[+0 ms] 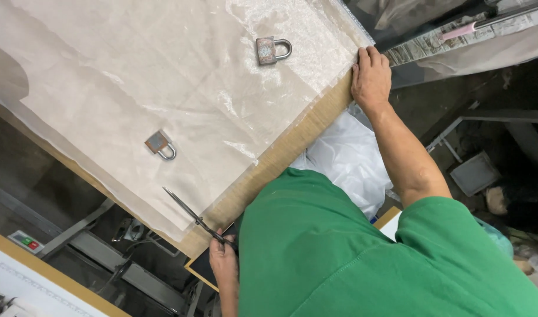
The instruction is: The person smooths a large piece of white fabric on a wooden table and secures it with padlocks. They then use large shears to cut the fabric along the edges of the table, trimming the excess material.
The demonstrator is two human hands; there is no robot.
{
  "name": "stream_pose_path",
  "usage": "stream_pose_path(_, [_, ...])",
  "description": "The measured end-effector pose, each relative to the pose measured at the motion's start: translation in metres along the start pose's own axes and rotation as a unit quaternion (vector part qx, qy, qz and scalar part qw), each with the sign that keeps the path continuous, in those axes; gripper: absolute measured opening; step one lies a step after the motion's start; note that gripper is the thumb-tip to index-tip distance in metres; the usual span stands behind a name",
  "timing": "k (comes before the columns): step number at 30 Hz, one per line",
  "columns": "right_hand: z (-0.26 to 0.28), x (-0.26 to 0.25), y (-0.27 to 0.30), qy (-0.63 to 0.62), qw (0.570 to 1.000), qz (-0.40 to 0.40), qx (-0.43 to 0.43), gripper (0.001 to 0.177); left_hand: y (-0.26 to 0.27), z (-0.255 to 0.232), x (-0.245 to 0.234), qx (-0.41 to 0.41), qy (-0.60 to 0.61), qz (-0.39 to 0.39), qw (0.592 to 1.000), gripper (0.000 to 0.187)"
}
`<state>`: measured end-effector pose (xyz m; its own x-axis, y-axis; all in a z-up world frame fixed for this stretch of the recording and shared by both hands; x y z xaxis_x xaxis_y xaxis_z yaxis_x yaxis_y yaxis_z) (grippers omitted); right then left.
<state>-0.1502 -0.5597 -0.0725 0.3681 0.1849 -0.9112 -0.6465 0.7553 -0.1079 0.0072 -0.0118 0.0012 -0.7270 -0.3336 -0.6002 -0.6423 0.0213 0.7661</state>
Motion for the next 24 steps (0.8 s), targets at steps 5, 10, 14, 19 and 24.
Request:
stream_pose_path(5, [0.0, -0.001, -0.002, -0.003, 1.0, 0.004, 0.011, 0.04, 0.0, -0.001, 0.002, 0.004, -0.031, 0.001, 1.0, 0.031])
stream_pose_path(10, [-0.001, -0.001, -0.001, 0.001, 1.0, -0.009, -0.002, 0.039, -0.007, 0.011, 0.009, 0.027, -0.028, -0.003, 0.999, 0.022])
stream_pose_path(14, [0.0, -0.004, -0.002, -0.004, 1.0, 0.001, 0.003, 0.04, -0.011, 0.016, 0.012, 0.024, -0.028, 0.0, 0.999, 0.023])
stream_pose_path(19, [0.01, -0.011, 0.0, -0.014, 1.0, 0.004, 0.005, 0.041, -0.003, 0.006, 0.006, 0.02, -0.018, 0.002, 1.0, 0.025])
stream_pose_path(24, [0.015, -0.011, 0.0, 0.0, 1.0, -0.002, 0.005, 0.048, -0.002, 0.008, 0.008, 0.014, 0.005, 0.01, 1.0, 0.028])
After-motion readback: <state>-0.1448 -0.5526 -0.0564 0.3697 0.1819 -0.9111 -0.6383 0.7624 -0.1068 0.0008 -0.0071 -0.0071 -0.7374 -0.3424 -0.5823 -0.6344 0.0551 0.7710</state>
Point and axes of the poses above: each hand's wrist, its own y-axis away from the middle knuckle, its own x-axis out of the palm, z = x × y, the point moved 1 cm from there along -y, towards the middle knuckle, and after that the axes turned 15 degrees about -y, right-handed, at the moved point
